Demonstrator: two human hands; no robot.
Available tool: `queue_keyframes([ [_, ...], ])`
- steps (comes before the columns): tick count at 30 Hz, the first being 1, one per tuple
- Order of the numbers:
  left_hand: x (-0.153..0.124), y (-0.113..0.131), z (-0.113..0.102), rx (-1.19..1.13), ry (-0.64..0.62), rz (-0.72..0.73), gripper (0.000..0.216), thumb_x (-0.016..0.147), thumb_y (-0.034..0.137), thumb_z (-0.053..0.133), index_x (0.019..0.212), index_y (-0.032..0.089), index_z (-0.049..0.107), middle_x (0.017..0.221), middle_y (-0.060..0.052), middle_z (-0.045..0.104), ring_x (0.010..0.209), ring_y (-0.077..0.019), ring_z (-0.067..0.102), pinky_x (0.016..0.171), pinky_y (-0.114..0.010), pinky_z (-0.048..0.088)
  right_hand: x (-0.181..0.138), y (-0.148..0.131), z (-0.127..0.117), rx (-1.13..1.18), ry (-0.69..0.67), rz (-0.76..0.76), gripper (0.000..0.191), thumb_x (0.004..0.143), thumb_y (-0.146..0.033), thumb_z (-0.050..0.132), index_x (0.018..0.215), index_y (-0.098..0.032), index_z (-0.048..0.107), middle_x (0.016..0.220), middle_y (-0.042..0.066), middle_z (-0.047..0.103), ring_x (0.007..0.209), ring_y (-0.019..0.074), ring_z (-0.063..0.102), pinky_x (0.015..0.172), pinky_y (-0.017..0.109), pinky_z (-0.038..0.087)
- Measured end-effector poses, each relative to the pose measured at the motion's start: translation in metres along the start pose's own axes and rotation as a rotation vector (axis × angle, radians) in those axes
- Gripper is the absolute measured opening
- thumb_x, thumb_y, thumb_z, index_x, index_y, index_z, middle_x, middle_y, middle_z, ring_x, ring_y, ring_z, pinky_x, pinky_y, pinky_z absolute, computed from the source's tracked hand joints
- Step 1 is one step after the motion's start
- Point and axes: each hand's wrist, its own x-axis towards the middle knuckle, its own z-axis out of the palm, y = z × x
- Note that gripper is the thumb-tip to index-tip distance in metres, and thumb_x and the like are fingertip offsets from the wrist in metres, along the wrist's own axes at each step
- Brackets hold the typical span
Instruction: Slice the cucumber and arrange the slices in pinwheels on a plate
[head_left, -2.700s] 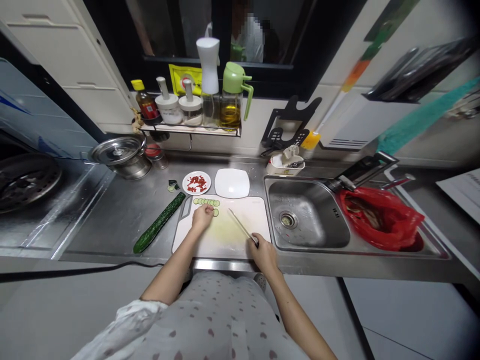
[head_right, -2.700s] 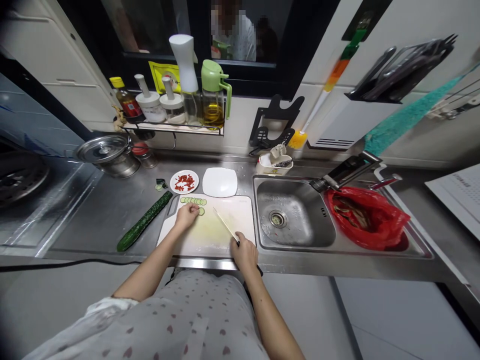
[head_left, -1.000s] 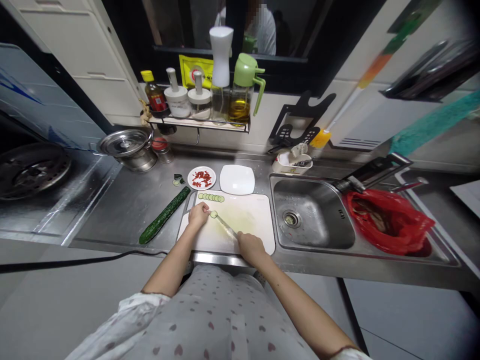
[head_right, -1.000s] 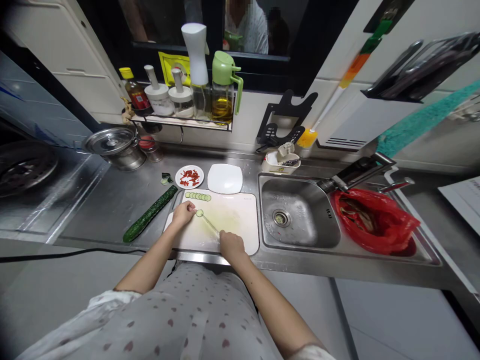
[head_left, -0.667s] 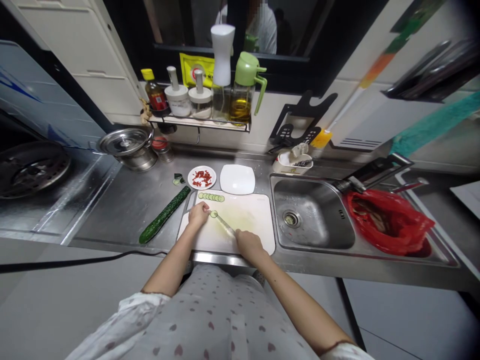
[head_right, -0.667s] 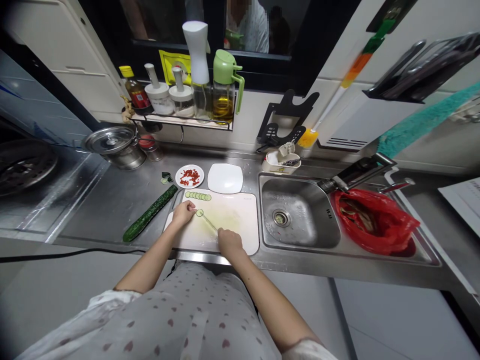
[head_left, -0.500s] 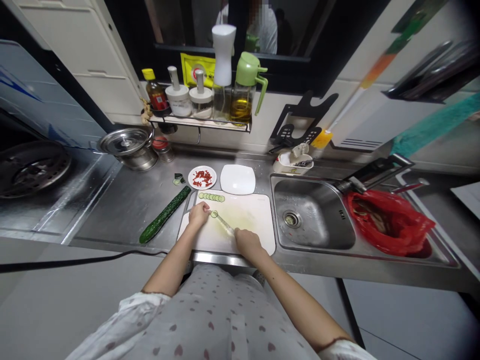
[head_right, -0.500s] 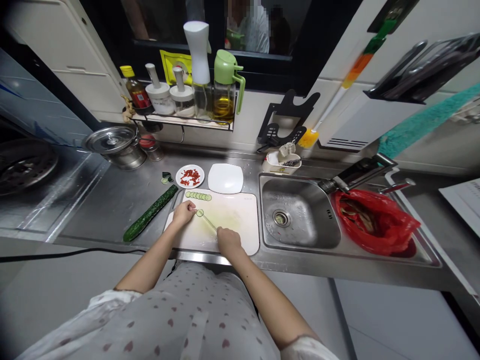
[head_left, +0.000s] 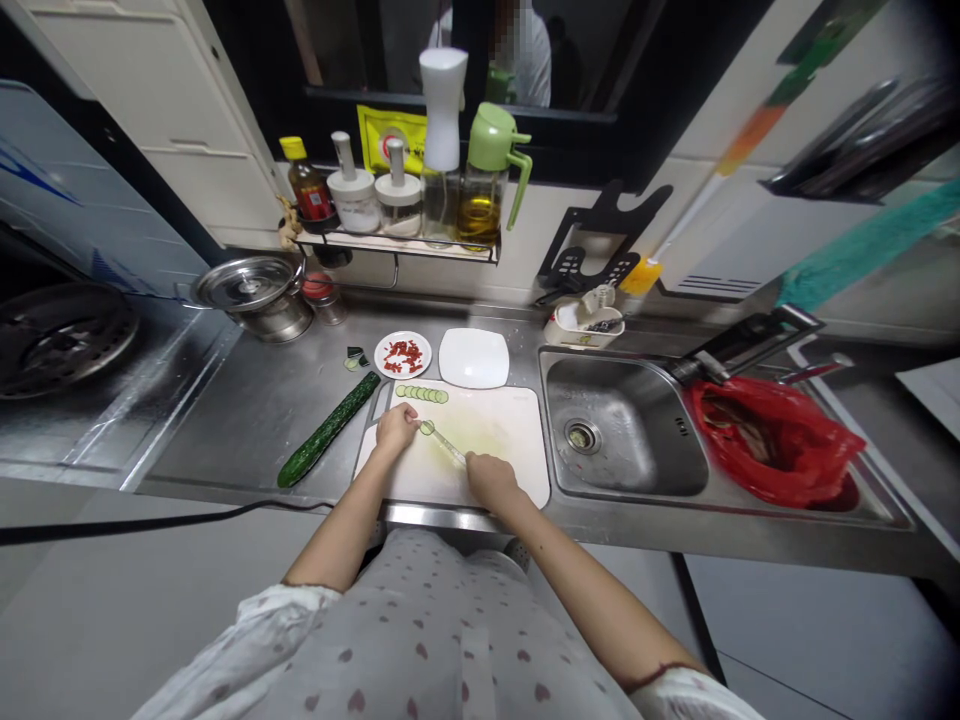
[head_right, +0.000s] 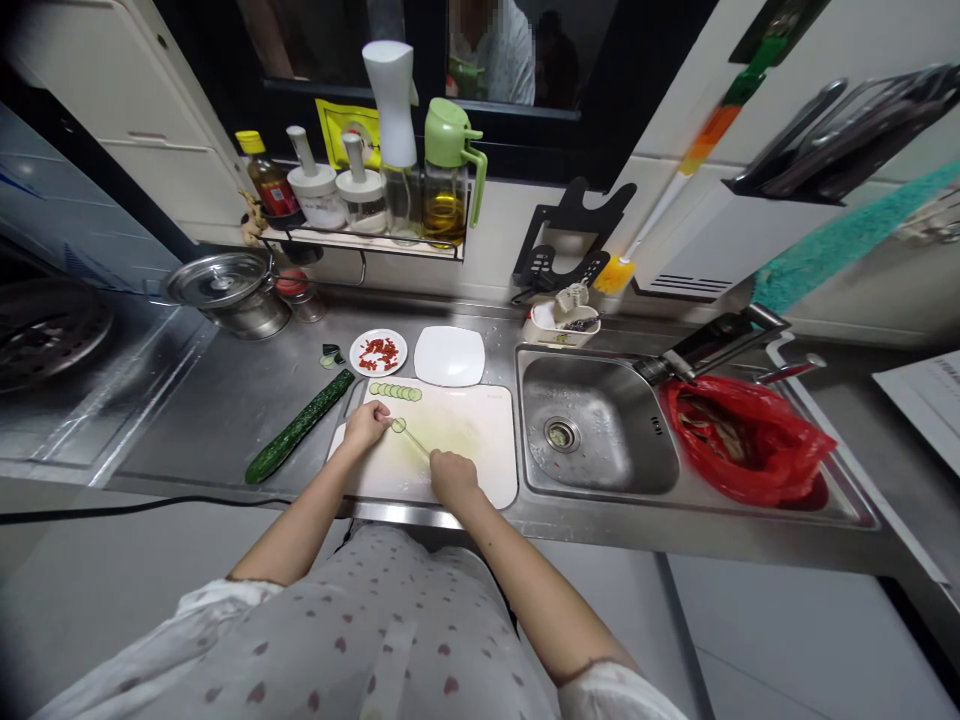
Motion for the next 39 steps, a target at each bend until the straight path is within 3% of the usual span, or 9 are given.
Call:
queue_keyframes([
  [19,0.000,0.000,-0.001,0.003,0.010,0.005,0.013,0.071,0.021,0.071,0.082,0.022,0.064,0.077,0.002,0.068,0.076,-0.0143,0.061,0.068,-0.024,0.040,0.002,0.006,-0.036,-0.167,0.030,-0.079,0.035,0.093,-0.006,0.037,0.112,-0.012,0.065,0.105,0.018,0.070,0.102,0.0254,0.067,0.078,0.032,0.051],
  [32,0.000,0.000,-0.001,-0.003,0.002,-0.002,0.014,0.071,0.022,0.071,0.083,0.022,0.064,0.078,0.002,0.068,0.076,-0.0138,0.061,0.067,-0.023,0.040,0.007,0.007,-0.045,-0.223,0.060,-0.097,0.033,0.091,-0.005,0.041,0.108,-0.012,0.069,0.102,0.019,0.071,0.099,0.0250,0.069,0.077,0.031,0.051],
  [39,-0.001,0.000,-0.001,0.003,0.005,0.010,0.013,0.072,0.023,0.070,0.084,0.022,0.064,0.079,0.002,0.068,0.078,-0.0140,0.061,0.070,-0.023,0.040,0.007,0.013,-0.034,-0.191,0.066,-0.091,0.034,0.093,-0.007,0.037,0.110,-0.013,0.066,0.102,0.017,0.071,0.099,0.0242,0.068,0.077,0.031,0.050],
])
